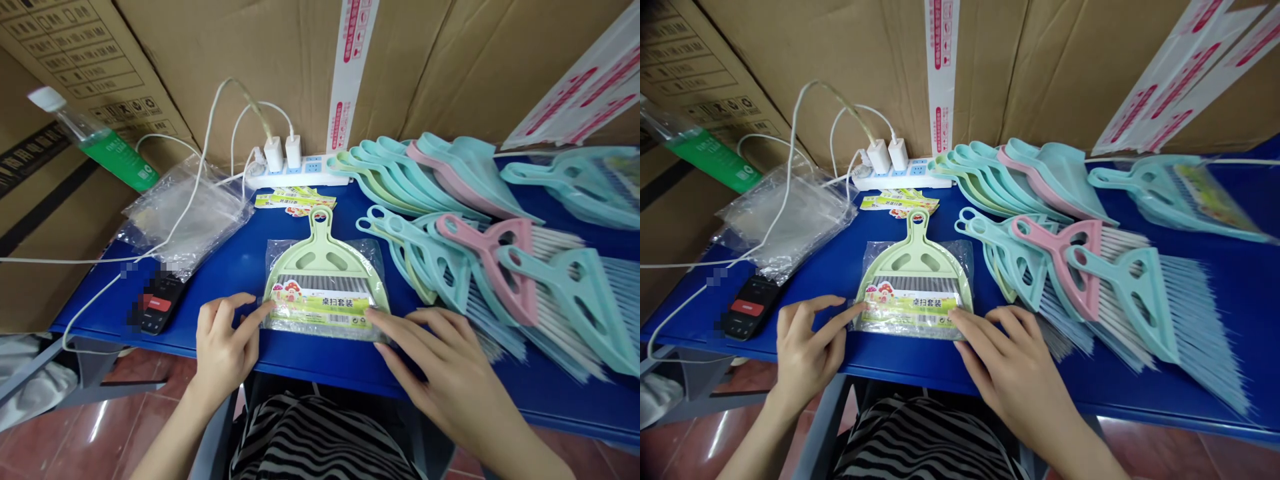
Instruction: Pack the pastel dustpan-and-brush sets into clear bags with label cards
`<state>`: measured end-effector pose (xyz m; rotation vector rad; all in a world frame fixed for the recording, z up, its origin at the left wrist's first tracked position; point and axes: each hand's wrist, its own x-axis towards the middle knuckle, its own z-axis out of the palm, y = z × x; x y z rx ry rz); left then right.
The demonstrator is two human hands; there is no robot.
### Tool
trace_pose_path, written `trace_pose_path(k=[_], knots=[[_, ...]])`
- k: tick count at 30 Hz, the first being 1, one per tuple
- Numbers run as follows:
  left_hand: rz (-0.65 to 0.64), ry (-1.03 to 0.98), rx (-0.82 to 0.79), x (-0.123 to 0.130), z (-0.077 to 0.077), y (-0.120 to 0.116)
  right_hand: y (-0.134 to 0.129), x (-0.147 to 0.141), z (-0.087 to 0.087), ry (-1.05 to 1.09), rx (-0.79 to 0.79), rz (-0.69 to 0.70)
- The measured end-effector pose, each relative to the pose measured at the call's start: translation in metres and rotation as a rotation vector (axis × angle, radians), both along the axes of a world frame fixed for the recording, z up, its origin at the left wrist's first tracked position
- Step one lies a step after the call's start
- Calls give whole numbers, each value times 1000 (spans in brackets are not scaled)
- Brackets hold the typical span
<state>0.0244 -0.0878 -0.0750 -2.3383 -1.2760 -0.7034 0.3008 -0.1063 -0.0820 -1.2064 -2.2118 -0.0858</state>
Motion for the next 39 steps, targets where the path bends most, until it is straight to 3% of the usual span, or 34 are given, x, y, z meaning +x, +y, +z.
trace_pose_path(k=[7, 10, 14, 17, 20, 32, 36, 39], knots=[[-27, -180, -176, -1, 8, 1, -4, 7, -2, 224, -202, -6], [-2, -231, -116, 0, 7, -3, -5, 3, -1, 267, -132, -69], [-147, -188, -127, 15, 2, -11, -8, -20, -3, 145, 81, -96], [-243, -67, -180, 32, -1, -11, -6, -39, -8, 25, 48, -14], [-227, 27, -208, 42, -2, -7, -2, -49, -12, -55, 10, 8], [-226, 77, -207, 39, -8, -8, 0, -34, -13, -122, -31, 11], [-274, 98, -218, 41, -5, -7, 2, -33, -14, -86, -51, 40], [-240, 84, -245, 43, 0, -4, 2, -29, -11, -46, -71, 52]])
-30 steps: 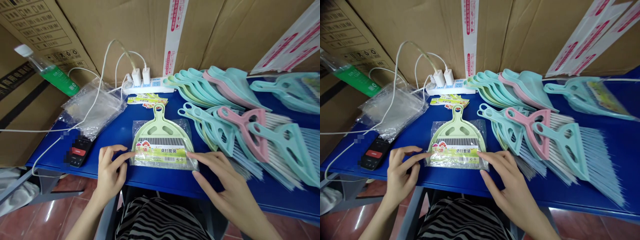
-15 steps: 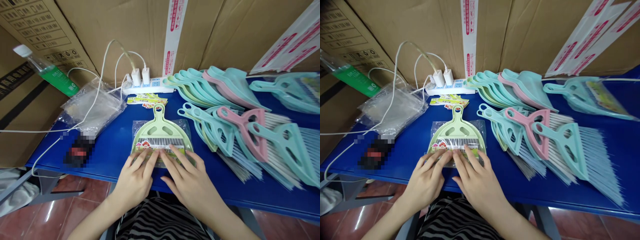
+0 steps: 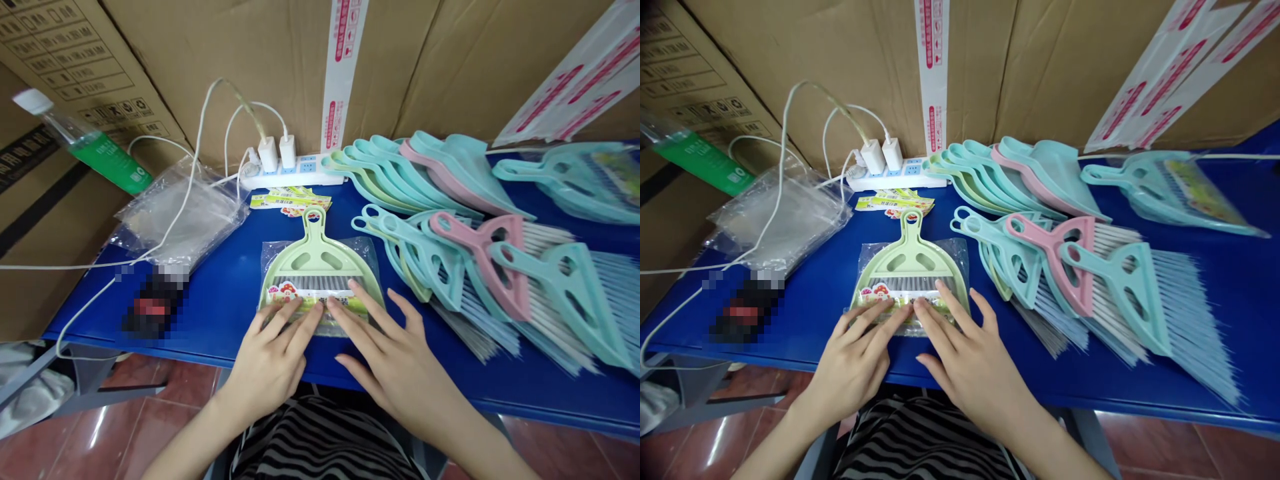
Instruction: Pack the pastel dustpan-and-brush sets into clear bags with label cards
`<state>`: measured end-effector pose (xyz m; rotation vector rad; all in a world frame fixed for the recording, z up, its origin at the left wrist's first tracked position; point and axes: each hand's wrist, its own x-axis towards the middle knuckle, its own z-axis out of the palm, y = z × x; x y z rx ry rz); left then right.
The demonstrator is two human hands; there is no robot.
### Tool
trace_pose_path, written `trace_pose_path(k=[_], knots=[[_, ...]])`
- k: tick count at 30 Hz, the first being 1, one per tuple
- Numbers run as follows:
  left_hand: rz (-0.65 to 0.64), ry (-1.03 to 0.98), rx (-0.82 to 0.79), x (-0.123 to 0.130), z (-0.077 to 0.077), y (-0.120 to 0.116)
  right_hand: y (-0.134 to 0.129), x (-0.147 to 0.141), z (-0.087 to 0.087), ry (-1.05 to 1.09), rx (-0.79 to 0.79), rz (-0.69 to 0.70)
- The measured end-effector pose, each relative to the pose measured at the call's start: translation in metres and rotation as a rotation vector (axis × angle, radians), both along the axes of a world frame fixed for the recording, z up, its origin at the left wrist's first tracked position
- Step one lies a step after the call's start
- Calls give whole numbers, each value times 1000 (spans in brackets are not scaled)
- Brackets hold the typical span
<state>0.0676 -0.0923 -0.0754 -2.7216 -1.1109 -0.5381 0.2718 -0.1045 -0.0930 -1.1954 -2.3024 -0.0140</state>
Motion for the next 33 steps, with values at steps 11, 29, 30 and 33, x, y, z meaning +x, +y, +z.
trace_pose_path(k=[11, 29, 30, 33], knots=[[25, -38, -68, -6, 11, 11, -8, 28, 8, -75, 107, -129], [-23, 187, 212, -45, 19, 9, -3, 35, 6, -235, 211, -70], [-23, 206, 224, -44, 20, 8, -4, 35, 6, -227, 220, -70], [-4, 217, 264, -44, 20, 5, -5, 35, 4, -181, 250, -87]])
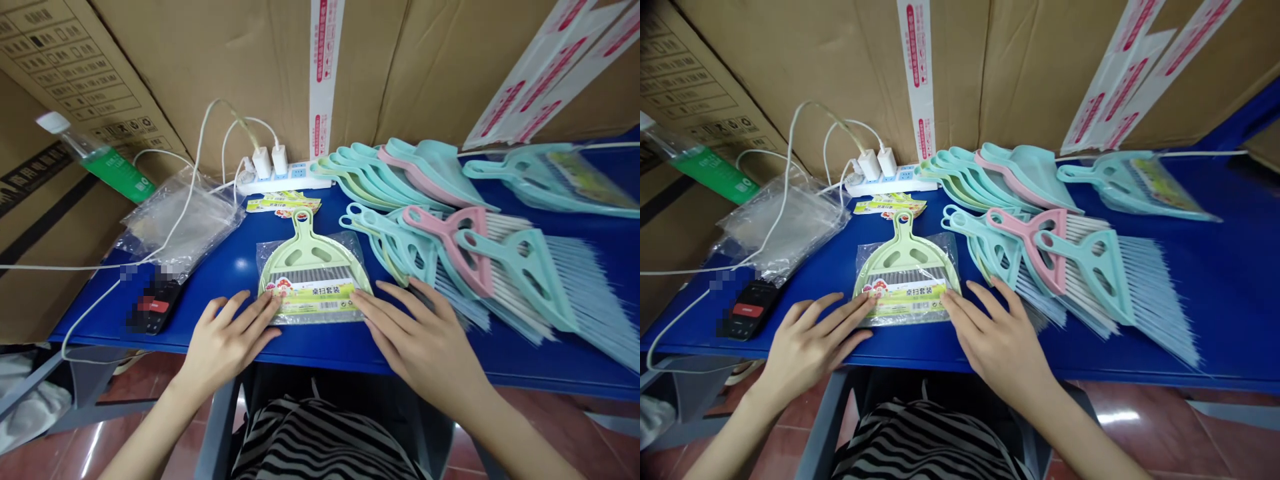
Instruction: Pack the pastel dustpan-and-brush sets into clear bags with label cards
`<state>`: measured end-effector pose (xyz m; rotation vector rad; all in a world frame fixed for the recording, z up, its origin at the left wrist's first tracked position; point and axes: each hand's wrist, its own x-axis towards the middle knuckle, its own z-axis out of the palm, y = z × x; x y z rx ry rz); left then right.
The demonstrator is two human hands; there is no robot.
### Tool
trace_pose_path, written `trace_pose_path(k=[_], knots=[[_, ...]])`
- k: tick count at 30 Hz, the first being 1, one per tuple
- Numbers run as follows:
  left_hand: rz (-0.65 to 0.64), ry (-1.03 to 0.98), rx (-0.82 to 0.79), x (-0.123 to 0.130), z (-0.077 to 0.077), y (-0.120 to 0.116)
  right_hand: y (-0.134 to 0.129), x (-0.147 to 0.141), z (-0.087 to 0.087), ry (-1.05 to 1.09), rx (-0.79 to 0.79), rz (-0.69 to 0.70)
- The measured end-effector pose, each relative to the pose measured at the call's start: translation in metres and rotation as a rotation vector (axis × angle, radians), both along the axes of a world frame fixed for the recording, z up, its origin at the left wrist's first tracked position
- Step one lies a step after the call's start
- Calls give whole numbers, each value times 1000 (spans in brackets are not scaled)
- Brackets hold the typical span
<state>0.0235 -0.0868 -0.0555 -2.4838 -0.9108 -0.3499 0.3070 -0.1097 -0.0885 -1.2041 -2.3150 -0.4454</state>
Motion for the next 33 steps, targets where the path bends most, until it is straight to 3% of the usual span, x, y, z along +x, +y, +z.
trace_pose_path(k=[8, 15, 22, 28, 33], knots=[[-34, -88, 75, -1, -4, -6, -3, 0, -3, 155, -17, -32], [-21, -38, 60, 2, -3, -4, -3, -3, 2, 124, 32, -41], [44, -197, -78, 4, -14, -4, -5, -11, 1, 104, 72, -88], [35, -468, -282, 0, -20, -4, -7, -5, -3, 341, -109, -42], [22, -595, -400, -3, -19, -5, -8, -2, -1, 457, -112, -37]])
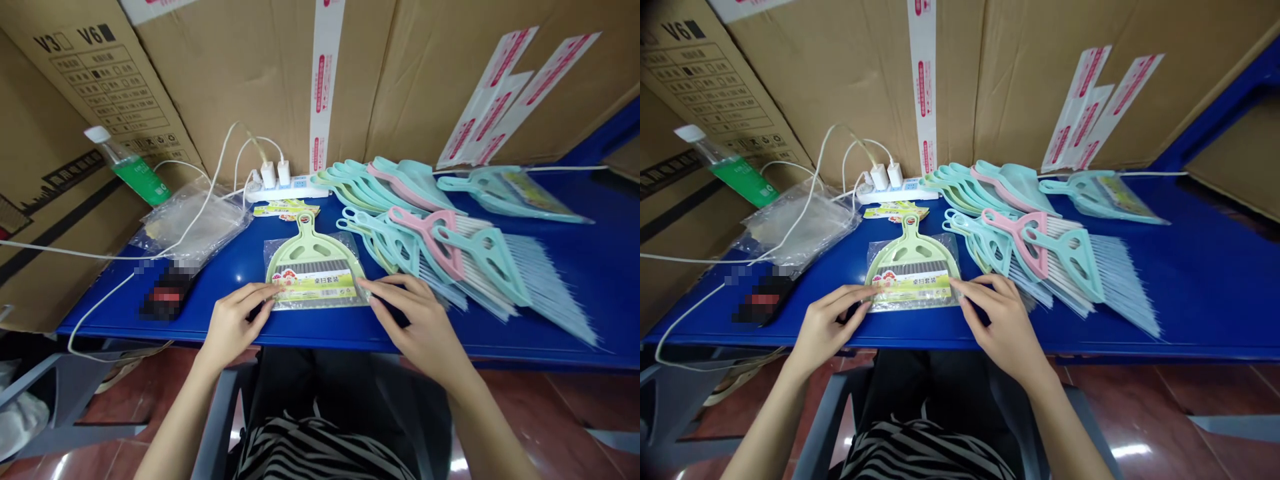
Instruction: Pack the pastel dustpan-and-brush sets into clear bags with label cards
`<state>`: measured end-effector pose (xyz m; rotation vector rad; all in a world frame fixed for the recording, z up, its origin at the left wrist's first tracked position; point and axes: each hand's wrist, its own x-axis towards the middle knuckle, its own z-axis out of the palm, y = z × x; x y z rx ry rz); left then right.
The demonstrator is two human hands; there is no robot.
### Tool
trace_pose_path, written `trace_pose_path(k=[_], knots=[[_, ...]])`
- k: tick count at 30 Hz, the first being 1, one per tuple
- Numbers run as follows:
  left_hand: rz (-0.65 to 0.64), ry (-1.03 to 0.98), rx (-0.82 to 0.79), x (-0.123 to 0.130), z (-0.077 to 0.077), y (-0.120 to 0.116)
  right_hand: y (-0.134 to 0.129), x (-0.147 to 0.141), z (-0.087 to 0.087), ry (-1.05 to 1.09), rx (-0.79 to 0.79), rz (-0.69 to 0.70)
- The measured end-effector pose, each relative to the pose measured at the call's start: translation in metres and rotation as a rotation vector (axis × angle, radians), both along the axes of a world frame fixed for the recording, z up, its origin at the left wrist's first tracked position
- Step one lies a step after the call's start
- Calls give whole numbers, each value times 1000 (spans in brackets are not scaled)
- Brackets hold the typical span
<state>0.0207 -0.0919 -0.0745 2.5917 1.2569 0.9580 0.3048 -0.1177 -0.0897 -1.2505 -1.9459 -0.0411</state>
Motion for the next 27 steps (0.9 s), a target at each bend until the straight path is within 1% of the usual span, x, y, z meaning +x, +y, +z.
trace_pose_path(k=[3, 5, 7, 10, 14, 17, 21, 23, 25, 27], knots=[[9, -22, 21, -1, -1, 0, 0, 1, 1, 39, -10, 18], [-16, -19, 58, -2, -2, 0, 0, 2, 1, 35, -2, 28], [-39, 7, 83, -2, -2, 1, -1, 1, 0, -11, 35, 33], [-43, 71, 99, -1, -2, 2, -1, -3, -2, -136, 82, 33], [-29, 121, 128, 2, -2, 4, 1, -8, -4, -223, 63, -32], [-36, 119, 114, 2, -2, 5, 2, -6, -5, -185, 45, -37], [-65, 79, 61, -3, -2, 4, 2, 3, -3, -16, -45, 46], [-83, 49, 56, -6, -2, 3, 1, 5, -2, 50, -66, 44], [-81, 17, 94, -5, -3, 1, 0, 0, -2, 50, 12, -2], [-74, 18, 170, 0, -2, -1, -1, -14, -2, -22, 130, -27]])
